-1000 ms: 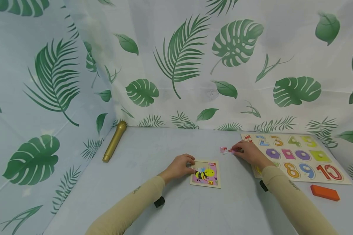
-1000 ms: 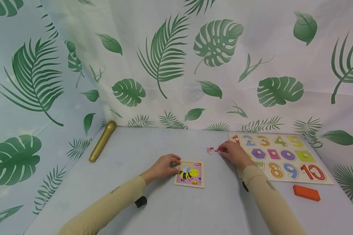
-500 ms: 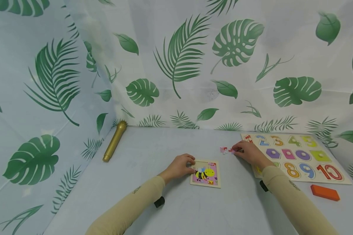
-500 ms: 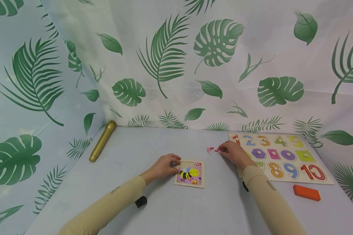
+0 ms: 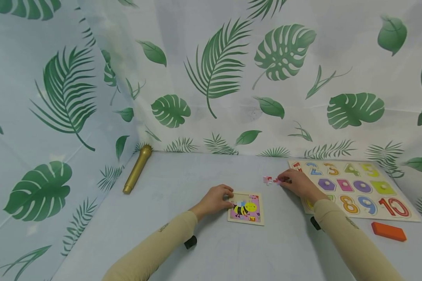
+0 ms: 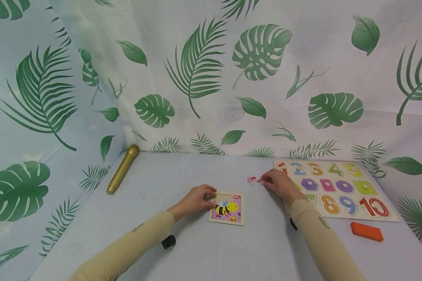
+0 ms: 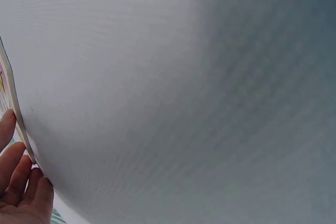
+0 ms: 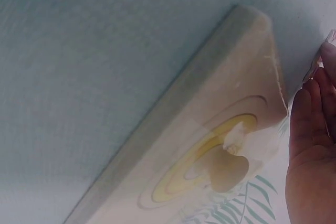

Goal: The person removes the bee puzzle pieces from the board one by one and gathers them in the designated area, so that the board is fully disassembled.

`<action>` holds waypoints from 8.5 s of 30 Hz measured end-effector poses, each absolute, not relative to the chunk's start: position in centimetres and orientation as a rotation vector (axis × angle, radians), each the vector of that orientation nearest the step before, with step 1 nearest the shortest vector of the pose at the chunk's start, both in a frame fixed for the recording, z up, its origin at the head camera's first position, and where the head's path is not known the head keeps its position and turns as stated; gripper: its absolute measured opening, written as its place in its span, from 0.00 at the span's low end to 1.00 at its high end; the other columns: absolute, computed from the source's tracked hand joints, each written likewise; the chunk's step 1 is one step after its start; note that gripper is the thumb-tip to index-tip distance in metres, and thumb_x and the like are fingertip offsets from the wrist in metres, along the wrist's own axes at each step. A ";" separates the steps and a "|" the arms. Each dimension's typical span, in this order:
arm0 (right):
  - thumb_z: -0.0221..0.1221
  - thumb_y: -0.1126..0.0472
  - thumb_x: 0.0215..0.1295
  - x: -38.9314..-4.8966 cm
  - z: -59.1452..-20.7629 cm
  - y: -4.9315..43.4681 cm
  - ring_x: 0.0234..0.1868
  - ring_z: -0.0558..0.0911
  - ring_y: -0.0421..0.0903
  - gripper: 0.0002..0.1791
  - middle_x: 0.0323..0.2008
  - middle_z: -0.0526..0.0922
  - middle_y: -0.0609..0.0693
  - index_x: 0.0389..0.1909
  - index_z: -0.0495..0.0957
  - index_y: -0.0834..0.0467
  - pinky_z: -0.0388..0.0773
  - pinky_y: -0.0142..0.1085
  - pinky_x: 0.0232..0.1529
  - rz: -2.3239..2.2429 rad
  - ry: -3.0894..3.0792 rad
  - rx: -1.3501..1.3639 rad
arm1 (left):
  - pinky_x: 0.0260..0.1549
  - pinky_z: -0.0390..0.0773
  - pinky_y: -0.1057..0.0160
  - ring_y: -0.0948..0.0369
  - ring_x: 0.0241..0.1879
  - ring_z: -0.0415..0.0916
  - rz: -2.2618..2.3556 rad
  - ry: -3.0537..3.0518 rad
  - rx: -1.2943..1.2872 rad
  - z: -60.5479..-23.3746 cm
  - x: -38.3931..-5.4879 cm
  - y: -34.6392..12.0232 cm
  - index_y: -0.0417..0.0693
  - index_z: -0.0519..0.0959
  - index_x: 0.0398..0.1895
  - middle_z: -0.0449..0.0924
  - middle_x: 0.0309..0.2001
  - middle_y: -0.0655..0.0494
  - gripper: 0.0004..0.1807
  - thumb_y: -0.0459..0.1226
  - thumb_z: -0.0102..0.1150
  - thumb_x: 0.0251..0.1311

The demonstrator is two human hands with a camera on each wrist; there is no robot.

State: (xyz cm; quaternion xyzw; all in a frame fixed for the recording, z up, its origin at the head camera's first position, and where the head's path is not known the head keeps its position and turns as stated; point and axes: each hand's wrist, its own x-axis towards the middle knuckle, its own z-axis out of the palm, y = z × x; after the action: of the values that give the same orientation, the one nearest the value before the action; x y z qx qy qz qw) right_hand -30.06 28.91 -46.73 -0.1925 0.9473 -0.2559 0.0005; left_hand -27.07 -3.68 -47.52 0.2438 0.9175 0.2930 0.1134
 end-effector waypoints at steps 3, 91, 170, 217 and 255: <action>0.60 0.66 0.67 -30.0 -46.8 28.9 0.46 0.78 0.54 0.13 0.44 0.80 0.56 0.49 0.80 0.66 0.76 0.54 0.51 -0.807 2.970 -0.588 | 0.64 0.68 0.58 0.56 0.61 0.71 0.860 2.692 0.714 -47.4 -27.0 -3.7 0.40 0.83 0.49 0.77 0.58 0.53 0.17 0.38 0.69 0.58; 0.64 0.61 0.64 -26.1 -47.2 20.2 0.40 0.74 0.45 0.06 0.41 0.76 0.48 0.41 0.83 0.56 0.76 0.37 0.43 -0.991 2.670 -0.664 | 0.64 0.67 0.57 0.56 0.61 0.71 0.845 2.685 0.678 -47.1 -27.0 -3.5 0.41 0.83 0.49 0.77 0.58 0.54 0.16 0.38 0.68 0.59; 0.66 0.60 0.62 -26.5 -47.6 21.3 0.48 0.74 0.47 0.09 0.46 0.77 0.47 0.43 0.81 0.54 0.75 0.48 0.53 -0.890 2.779 -0.795 | 0.64 0.68 0.58 0.56 0.61 0.71 0.833 2.694 0.694 -47.2 -27.0 -3.7 0.41 0.83 0.49 0.77 0.59 0.54 0.17 0.38 0.68 0.58; 0.63 0.64 0.65 -28.5 -46.4 30.4 0.56 0.76 0.62 0.13 0.56 0.79 0.61 0.50 0.82 0.62 0.72 0.59 0.56 -0.911 2.989 -0.520 | 0.65 0.66 0.59 0.57 0.62 0.70 0.796 2.711 0.711 -47.4 -27.0 -3.7 0.42 0.83 0.50 0.77 0.59 0.55 0.18 0.40 0.69 0.58; 0.63 0.59 0.65 -29.4 -46.9 31.7 0.46 0.74 0.54 0.18 0.48 0.80 0.58 0.53 0.79 0.61 0.73 0.56 0.53 -0.820 2.924 -0.392 | 0.64 0.67 0.60 0.57 0.62 0.70 0.817 2.706 0.726 -47.3 -26.9 -3.8 0.41 0.83 0.51 0.77 0.59 0.54 0.18 0.39 0.69 0.58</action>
State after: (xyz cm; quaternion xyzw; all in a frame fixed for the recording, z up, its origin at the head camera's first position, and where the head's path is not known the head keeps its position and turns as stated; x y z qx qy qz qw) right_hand -29.40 31.69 -46.86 -0.1279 0.9542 -0.2675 0.0397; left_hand -26.95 -3.76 -47.33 0.2472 0.9214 0.2783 0.1115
